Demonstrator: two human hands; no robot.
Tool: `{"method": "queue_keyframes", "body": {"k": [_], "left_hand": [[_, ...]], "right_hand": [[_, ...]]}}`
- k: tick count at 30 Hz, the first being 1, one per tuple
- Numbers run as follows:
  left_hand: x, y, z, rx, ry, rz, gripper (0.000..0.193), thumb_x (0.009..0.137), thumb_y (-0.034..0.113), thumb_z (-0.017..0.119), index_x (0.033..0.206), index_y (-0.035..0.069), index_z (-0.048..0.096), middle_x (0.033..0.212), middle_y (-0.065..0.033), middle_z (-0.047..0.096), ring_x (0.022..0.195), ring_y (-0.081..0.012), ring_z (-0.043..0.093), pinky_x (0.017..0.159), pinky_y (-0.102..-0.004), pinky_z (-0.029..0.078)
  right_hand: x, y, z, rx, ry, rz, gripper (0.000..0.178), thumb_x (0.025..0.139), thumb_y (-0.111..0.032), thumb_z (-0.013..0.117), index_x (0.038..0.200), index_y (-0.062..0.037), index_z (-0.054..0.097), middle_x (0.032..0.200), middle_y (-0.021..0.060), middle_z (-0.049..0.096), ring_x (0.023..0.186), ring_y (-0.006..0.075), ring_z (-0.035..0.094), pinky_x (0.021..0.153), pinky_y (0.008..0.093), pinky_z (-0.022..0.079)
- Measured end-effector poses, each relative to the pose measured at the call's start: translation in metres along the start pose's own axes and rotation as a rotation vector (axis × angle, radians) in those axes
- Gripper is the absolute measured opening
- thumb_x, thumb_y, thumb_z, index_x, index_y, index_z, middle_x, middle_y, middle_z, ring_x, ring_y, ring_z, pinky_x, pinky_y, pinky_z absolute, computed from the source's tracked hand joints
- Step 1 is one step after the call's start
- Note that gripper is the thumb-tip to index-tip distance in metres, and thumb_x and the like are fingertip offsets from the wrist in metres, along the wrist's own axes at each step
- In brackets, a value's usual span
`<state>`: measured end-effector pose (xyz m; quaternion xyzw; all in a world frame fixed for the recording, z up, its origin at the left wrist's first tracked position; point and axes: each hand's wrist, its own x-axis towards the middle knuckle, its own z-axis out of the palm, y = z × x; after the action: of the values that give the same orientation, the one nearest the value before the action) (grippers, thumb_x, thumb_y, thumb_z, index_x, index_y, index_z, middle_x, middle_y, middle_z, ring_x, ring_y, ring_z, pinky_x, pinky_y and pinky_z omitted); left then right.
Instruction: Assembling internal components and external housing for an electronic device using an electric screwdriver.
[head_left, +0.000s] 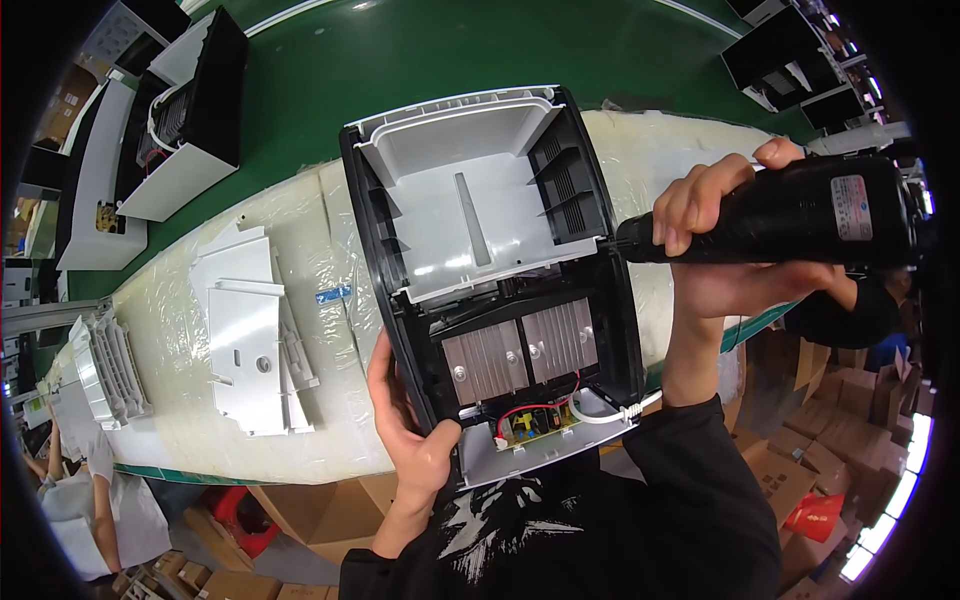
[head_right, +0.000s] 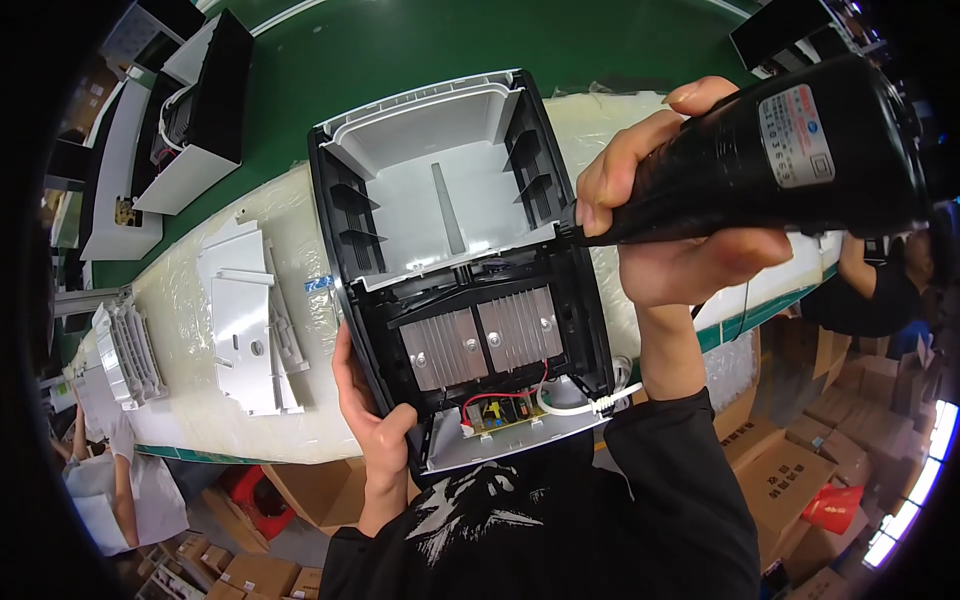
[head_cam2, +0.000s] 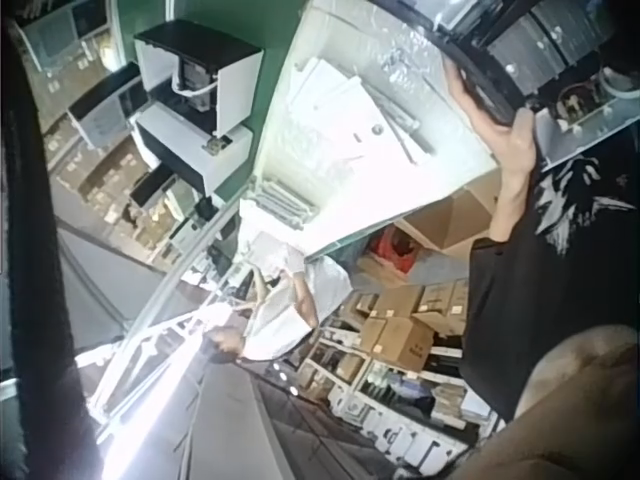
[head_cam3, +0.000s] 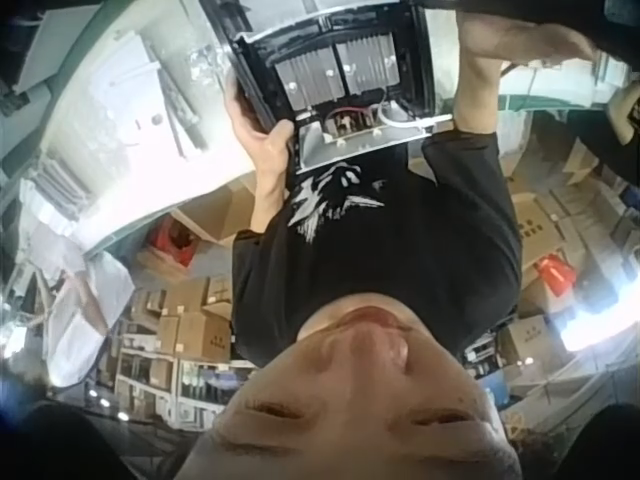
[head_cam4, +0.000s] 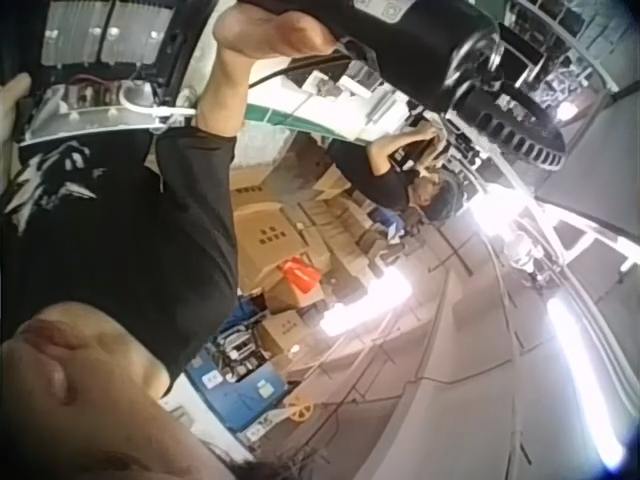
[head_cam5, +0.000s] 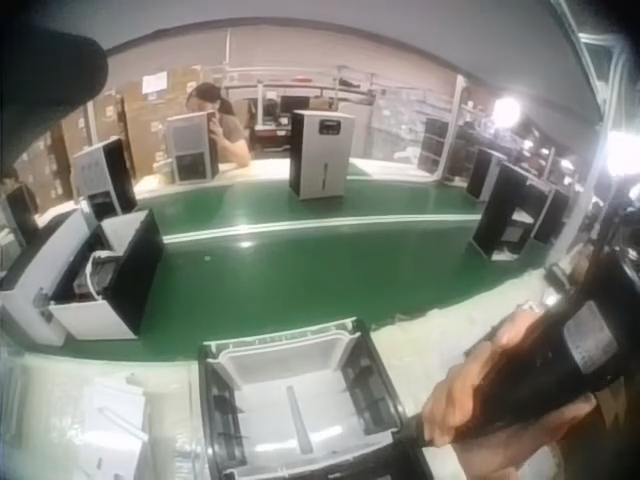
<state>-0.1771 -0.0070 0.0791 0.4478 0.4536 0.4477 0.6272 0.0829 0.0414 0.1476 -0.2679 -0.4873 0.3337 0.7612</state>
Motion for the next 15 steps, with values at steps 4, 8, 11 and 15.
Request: {"method": "queue_keyframes", "body": {"k": [4, 8, 11, 15], "left_hand": [[0.001, -0.001, -0.001, -0.017, -0.013, -0.005, 0.09, 0.054, -0.009, 0.042, 0.142, 0.0, 0.023, 0.125, -0.0134, 0.045, 0.113, -0.0202, 0.047, 0.096, -0.0272, 0.036], [0.001, 0.001, 0.0, -0.016, -0.018, -0.004, 0.09, 0.054, -0.009, 0.042, 0.142, 0.0, 0.023, 0.125, -0.0129, 0.045, 0.113, -0.0198, 0.047, 0.095, -0.0269, 0.037], [0.002, 0.002, -0.003, -0.026, -0.023, -0.002, 0.09, 0.054, -0.009, 0.043, 0.142, 0.0, 0.023, 0.125, -0.0128, 0.045, 0.112, -0.0196, 0.047, 0.095, -0.0269, 0.037], [0.001, 0.002, -0.004, -0.069, -0.028, -0.001, 0.091, 0.054, -0.008, 0.044, 0.142, 0.0, 0.024, 0.127, -0.0129, 0.044, 0.115, -0.0202, 0.047, 0.098, -0.0278, 0.035]], "right_hand": [[-0.001, 0.001, -0.005, 0.031, 0.011, 0.013, 0.097, 0.064, -0.082, 0.052, 0.117, -0.0025, 0.037, 0.066, 0.0117, 0.055, 0.047, 0.0199, 0.054, 0.046, 0.0293, 0.047], [0.0, 0.002, -0.003, -0.004, -0.008, 0.0, 0.095, 0.065, -0.081, 0.053, 0.116, -0.0024, 0.037, 0.065, 0.0115, 0.055, 0.046, 0.0202, 0.053, 0.045, 0.0294, 0.047], [0.0, 0.0, -0.001, -0.097, 0.112, 0.039, 0.093, 0.066, -0.079, 0.055, 0.114, -0.0016, 0.039, 0.063, 0.0103, 0.054, 0.045, 0.0187, 0.053, 0.044, 0.0287, 0.046], [0.01, -0.003, -0.002, -0.148, -0.023, 0.112, 0.085, 0.077, -0.072, 0.051, 0.123, -0.0026, 0.034, 0.07, 0.0113, 0.052, 0.05, 0.021, 0.052, 0.049, 0.034, 0.045]]}}
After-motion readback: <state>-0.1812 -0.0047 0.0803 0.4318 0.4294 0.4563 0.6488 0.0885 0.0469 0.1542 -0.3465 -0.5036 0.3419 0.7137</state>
